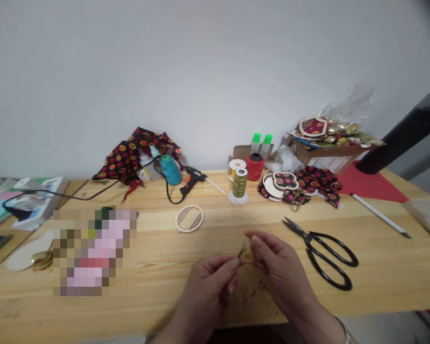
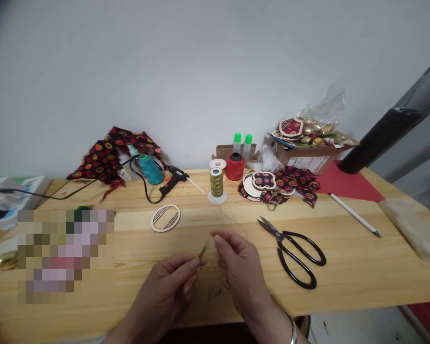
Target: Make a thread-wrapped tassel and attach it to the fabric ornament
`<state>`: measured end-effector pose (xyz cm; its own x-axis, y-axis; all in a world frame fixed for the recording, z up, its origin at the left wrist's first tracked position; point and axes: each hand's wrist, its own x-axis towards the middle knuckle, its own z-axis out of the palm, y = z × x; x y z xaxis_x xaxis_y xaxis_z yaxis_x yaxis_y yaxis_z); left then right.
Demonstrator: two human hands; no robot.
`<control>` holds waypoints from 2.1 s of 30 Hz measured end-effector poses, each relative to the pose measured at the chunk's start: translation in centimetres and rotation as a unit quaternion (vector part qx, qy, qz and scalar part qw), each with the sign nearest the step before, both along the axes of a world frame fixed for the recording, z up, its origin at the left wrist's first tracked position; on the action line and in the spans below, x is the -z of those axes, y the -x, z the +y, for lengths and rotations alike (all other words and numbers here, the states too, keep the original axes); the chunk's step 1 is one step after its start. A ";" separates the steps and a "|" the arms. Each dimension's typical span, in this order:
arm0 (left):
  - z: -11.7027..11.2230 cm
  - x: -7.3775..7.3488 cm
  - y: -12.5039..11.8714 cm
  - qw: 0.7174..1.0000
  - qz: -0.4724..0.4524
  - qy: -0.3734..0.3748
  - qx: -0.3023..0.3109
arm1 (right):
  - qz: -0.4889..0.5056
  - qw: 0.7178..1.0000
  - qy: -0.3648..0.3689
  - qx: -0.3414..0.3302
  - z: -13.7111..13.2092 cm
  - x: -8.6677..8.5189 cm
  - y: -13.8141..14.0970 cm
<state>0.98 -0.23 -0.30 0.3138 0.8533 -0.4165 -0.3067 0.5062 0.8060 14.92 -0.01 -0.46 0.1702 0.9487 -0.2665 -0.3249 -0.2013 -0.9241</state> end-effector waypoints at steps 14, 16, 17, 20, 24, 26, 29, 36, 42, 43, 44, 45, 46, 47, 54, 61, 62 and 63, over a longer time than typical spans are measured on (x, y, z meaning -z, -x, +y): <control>-0.1 0.2 0.2 0.996 0.071 -0.045 0.013 | -0.353 0.893 -0.278 -0.015 -0.9 -0.6 -0.3; -0.1 0.2 0.3 0.994 0.093 -0.055 0.013 | -0.368 0.886 -0.281 -0.022 -0.9 -0.5 -0.2; -0.1 0.2 0.3 0.993 0.102 -0.058 0.014 | -0.373 0.884 -0.280 -0.024 -0.9 -0.5 -0.2; -0.1 0.2 0.4 0.991 0.121 -0.059 0.020 | -0.382 0.883 -0.273 -0.031 -0.9 -0.4 -0.1; -0.1 0.3 0.5 0.989 0.132 -0.064 0.032 | -0.381 0.885 -0.265 -0.033 -0.8 -0.5 0.0; -0.1 0.3 0.5 0.988 0.136 -0.070 0.037 | -0.379 0.886 -0.264 -0.037 -0.8 -0.6 0.0; -0.1 0.4 0.5 0.986 0.142 -0.080 0.038 | -0.375 0.888 -0.264 -0.041 -0.8 -0.6 0.0; -0.1 0.2 0.5 0.988 0.134 -0.065 0.044 | -0.374 0.888 -0.267 -0.032 -0.7 -0.7 -0.1; -0.1 0.0 0.4 0.988 0.130 -0.073 0.038 | -0.366 0.895 -0.254 -0.025 -0.6 -0.6 0.0; -0.1 0.0 0.4 0.988 0.130 -0.075 0.038 | -0.362 0.898 -0.251 -0.022 -0.6 -0.7 -0.1; -0.1 0.0 0.4 0.988 0.130 -0.075 0.038 | -0.356 0.901 -0.247 -0.015 -0.5 -0.7 -0.1; -0.1 0.0 0.4 0.988 0.129 -0.072 0.037 | -0.350 0.905 -0.243 -0.004 -0.5 -0.7 -0.2; -0.1 0.1 0.4 0.989 0.125 -0.069 0.033 | -0.342 0.909 -0.237 0.011 -0.4 -0.7 -0.3; -0.1 0.2 0.4 0.990 0.121 -0.068 0.026 | -0.331 0.916 -0.226 0.030 -0.3 -0.6 -0.5; -0.1 0.5 0.4 0.996 0.075 -0.054 0.005 | -0.130 0.991 -0.015 -0.038 -0.2 0.3 -0.8; -0.1 0.4 0.4 0.996 0.064 -0.067 0.007 | 0.092 0.972 -0.003 -0.215 -0.6 -0.5 0.2; -0.1 0.4 0.4 0.996 0.063 -0.067 0.007 | 0.099 0.972 -0.004 -0.215 -0.6 -0.5 0.2; -0.1 0.4 0.4 0.996 0.063 -0.069 0.006 | 0.103 0.972 -0.002 -0.210 -0.6 -0.4 0.1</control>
<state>0.60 -0.36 -0.66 0.2767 0.9014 -0.3330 -0.1927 0.3915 0.8998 14.77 -0.60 -0.07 -0.2885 0.9243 -0.2500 -0.3939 -0.3526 -0.8489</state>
